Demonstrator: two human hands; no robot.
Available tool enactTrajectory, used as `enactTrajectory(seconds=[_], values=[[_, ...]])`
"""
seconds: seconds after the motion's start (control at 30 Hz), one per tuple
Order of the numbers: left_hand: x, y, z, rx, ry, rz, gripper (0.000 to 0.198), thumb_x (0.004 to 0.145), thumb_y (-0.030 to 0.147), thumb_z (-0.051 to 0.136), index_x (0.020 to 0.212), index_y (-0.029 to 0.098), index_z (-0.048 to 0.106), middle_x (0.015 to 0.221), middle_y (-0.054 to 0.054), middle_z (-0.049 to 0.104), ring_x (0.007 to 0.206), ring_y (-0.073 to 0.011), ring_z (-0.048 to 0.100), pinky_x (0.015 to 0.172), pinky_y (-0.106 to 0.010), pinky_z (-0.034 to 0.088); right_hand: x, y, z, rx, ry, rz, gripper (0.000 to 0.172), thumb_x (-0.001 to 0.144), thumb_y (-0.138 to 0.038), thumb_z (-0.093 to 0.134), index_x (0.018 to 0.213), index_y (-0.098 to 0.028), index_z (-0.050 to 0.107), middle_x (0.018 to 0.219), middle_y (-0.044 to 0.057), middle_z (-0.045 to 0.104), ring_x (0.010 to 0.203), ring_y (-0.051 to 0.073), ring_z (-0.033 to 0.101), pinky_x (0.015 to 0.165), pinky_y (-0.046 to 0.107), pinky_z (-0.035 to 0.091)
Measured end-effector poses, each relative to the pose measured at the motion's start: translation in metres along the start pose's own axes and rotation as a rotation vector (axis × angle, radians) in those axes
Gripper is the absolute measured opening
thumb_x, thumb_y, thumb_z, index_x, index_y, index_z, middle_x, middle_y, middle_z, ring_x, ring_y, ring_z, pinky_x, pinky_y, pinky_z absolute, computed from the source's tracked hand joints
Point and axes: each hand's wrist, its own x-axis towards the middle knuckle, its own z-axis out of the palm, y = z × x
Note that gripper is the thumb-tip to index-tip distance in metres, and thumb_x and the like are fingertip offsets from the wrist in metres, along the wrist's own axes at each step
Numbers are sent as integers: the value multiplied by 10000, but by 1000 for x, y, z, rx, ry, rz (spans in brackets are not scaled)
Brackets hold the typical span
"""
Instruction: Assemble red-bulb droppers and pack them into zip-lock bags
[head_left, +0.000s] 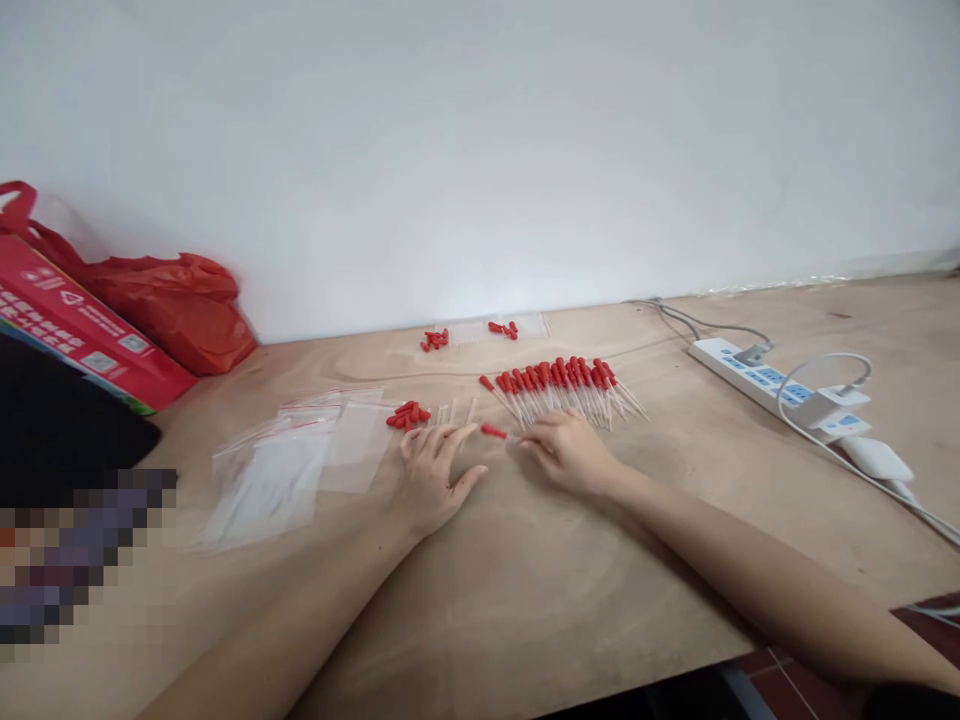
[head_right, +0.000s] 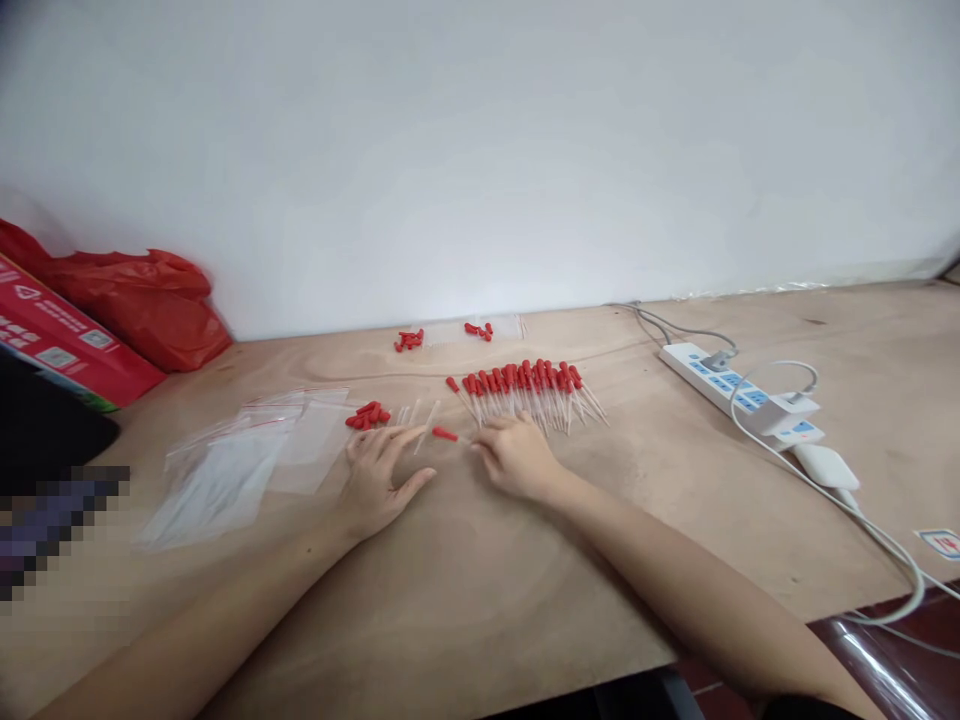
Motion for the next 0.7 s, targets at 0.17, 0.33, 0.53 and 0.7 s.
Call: enactTrajectory(seconds=[0.17, 0.33, 0.53, 0.7], values=[[-1, -7, 3, 31, 83, -123, 330, 749, 317, 534, 1045, 198, 450, 995, -80, 563, 970, -246, 492, 870, -420, 251, 28, 21, 1, 29, 147, 473, 207, 793, -258, 433, 868, -189, 613, 839, 42, 657, 762, 169, 576, 642, 260, 332], [-2, -14, 6, 64, 200, -238, 320, 710, 361, 560, 930, 182, 412, 906, -85, 563, 902, -262, 516, 825, -433, 278, 50, 29, 13, -146, 127, 636, 231, 784, -274, 426, 918, -175, 587, 827, 79, 660, 795, 219, 585, 711, 319, 309], [2, -23, 3, 128, 175, -326, 305, 663, 355, 584, 855, 186, 418, 854, -72, 549, 867, -265, 502, 802, -436, 276, 52, 19, 20, -219, 163, 570, 261, 801, -348, 411, 909, -156, 550, 832, 95, 645, 816, 229, 569, 752, 352, 253], [11, -40, -4, 227, 173, -445, 128, 689, 307, 553, 753, 201, 520, 861, -67, 552, 895, -268, 473, 794, -432, 253, 59, -19, 30, -141, 75, 379, 272, 811, -387, 400, 792, -177, 572, 821, 73, 643, 841, 203, 561, 767, 345, 235]])
